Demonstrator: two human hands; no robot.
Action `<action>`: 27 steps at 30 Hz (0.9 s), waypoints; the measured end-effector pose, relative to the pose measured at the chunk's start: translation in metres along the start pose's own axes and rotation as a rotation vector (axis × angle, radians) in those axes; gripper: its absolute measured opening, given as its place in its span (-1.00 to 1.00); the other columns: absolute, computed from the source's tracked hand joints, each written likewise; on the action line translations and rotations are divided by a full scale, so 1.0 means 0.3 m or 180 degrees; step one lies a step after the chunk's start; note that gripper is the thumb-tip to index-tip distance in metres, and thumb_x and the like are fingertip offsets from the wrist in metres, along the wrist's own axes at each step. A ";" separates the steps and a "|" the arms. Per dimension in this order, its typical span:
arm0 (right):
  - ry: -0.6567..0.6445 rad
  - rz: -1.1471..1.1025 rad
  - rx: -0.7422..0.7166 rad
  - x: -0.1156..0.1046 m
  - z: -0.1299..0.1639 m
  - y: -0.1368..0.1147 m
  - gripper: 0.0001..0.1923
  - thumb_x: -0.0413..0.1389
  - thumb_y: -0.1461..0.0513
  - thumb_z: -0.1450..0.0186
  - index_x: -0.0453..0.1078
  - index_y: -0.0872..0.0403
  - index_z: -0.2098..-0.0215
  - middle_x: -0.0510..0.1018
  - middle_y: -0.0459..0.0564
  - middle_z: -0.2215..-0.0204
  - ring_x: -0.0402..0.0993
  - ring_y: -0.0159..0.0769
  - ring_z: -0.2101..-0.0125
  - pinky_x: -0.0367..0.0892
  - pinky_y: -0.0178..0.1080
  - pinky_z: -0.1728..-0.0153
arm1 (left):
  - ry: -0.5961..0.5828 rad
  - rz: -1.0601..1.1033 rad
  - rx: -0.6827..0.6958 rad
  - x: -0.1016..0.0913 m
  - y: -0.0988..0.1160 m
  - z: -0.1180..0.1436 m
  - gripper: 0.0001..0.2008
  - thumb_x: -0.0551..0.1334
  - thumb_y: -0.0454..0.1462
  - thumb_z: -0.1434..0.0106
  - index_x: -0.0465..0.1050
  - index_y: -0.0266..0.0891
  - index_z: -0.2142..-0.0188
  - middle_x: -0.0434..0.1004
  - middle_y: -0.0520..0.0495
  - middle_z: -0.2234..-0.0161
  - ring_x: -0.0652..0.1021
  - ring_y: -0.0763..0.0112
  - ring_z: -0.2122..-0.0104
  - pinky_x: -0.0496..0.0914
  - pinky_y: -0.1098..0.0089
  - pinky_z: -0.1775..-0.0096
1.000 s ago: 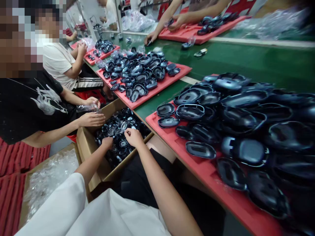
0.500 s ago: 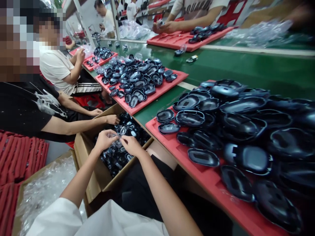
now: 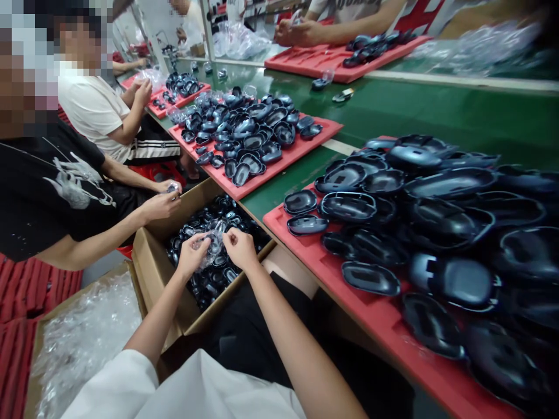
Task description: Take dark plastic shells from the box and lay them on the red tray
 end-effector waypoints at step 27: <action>0.0186 -0.0112 0.0508 -0.036 -0.014 0.071 -0.71 -0.06 0.13 -0.33 0.23 0.01 0.53 0.41 -0.06 0.61 0.34 -0.31 0.54 0.24 -0.27 0.40 | -0.0741 -0.2143 0.0814 0.159 0.018 -0.107 -0.72 0.13 -0.41 -0.13 0.60 -0.27 0.26 0.63 -0.08 0.33 0.52 0.31 0.35 0.35 0.39 0.19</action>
Point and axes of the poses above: each hand's wrist, its own z-axis away from the middle knuckle, its own x-axis out of the palm, y = z × x, the point moved 10 cm from there along -z, towards the middle knuckle
